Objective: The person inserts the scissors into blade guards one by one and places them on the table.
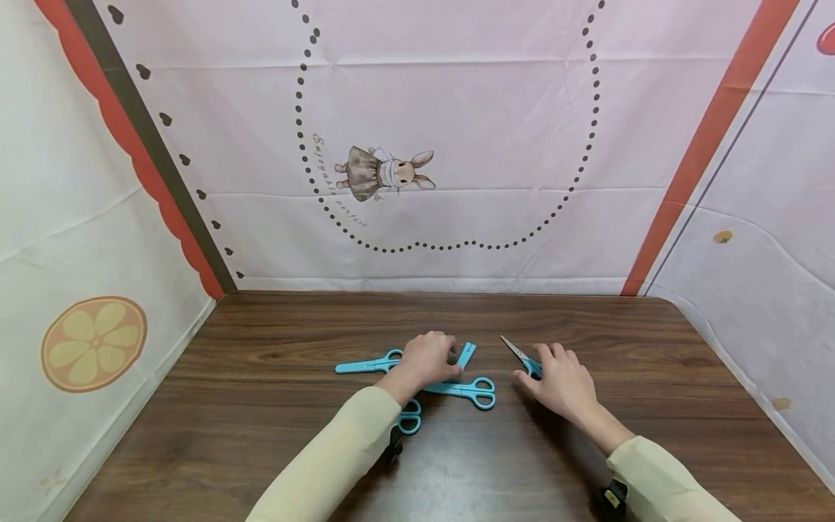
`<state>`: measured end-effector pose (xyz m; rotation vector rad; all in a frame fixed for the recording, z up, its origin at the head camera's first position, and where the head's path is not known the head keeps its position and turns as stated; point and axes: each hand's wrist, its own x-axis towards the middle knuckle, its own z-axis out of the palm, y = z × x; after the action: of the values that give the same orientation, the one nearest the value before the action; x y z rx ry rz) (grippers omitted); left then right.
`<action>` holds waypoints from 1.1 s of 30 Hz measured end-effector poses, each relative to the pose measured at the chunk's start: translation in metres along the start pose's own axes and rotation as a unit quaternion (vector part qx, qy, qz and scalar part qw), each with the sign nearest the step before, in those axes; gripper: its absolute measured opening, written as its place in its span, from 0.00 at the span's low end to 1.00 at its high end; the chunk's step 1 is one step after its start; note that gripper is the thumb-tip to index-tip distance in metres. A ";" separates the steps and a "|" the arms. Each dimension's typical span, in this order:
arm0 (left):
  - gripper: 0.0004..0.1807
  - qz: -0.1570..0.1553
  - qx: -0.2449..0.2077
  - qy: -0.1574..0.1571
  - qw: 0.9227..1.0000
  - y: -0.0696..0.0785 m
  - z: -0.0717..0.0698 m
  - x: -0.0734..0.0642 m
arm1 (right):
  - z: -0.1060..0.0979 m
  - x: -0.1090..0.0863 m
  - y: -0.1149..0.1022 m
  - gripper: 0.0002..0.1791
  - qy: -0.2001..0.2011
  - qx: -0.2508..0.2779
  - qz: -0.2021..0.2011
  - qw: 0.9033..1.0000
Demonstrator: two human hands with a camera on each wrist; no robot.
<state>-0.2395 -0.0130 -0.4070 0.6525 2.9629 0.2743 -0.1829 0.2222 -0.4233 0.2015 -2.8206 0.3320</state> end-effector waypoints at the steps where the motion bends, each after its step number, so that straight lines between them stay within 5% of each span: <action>1: 0.17 -0.002 -0.001 -0.001 1.000 0.000 0.000 0.000 | -0.001 0.000 0.000 0.32 -0.003 0.000 0.004 1.000; 33: 0.16 -0.044 -0.005 0.002 0.999 0.011 0.006 0.007 | -0.002 -0.003 0.003 0.28 -0.080 -0.027 0.031 0.996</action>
<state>-0.2402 0.0006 -0.4112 0.5178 2.9833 0.2828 -0.1805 0.2255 -0.4231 0.1333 -2.9945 0.2638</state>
